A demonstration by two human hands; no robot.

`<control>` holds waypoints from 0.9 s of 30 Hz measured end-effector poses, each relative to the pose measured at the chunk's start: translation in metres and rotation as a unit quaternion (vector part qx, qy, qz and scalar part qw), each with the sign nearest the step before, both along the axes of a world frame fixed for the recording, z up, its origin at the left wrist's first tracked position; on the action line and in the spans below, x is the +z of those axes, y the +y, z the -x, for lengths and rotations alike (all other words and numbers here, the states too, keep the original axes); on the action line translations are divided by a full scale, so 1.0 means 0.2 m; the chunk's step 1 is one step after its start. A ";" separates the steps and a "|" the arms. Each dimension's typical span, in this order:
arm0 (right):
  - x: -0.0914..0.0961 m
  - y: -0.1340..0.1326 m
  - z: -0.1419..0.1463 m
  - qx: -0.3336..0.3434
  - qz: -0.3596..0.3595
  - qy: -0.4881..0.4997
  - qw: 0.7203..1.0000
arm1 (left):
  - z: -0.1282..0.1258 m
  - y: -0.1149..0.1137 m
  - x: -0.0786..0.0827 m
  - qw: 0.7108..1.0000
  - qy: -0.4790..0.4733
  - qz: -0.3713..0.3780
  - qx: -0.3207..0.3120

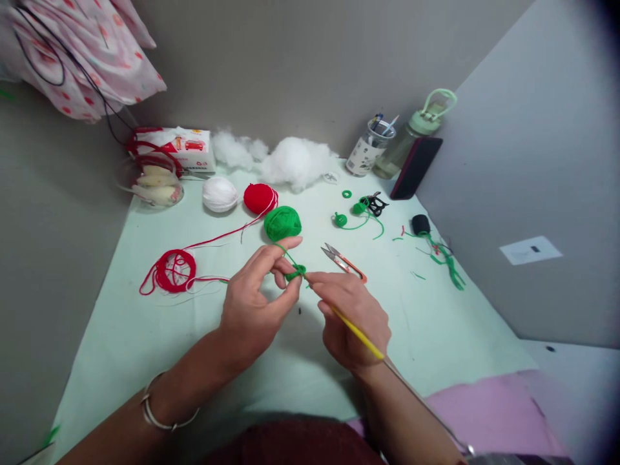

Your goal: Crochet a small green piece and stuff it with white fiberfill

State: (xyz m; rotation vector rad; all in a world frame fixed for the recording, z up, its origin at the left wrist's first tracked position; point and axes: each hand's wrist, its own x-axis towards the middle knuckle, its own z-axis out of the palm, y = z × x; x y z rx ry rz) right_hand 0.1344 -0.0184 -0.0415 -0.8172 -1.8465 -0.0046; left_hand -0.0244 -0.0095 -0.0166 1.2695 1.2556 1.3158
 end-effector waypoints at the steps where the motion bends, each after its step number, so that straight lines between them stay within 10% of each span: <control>1: -0.02 0.00 0.00 0.001 -0.009 -0.001 1.000 | 0.00 0.00 0.01 1.000 -0.008 0.008 0.006; 10: -0.05 -0.02 -0.01 -0.047 -0.039 -0.063 0.996 | 0.00 -0.03 0.03 0.993 -0.099 0.065 -0.012; 16: 0.01 -0.01 -0.01 0.010 0.058 0.106 0.993 | 0.07 0.04 0.04 0.898 -0.312 0.256 -0.174; 22: 0.06 0.04 0.00 0.080 0.251 0.326 0.908 | 0.08 0.04 0.03 0.917 -0.302 0.217 -0.145; 27: 0.04 0.03 0.02 0.076 0.230 0.253 0.937 | 0.04 0.02 0.00 0.938 -0.271 0.169 -0.134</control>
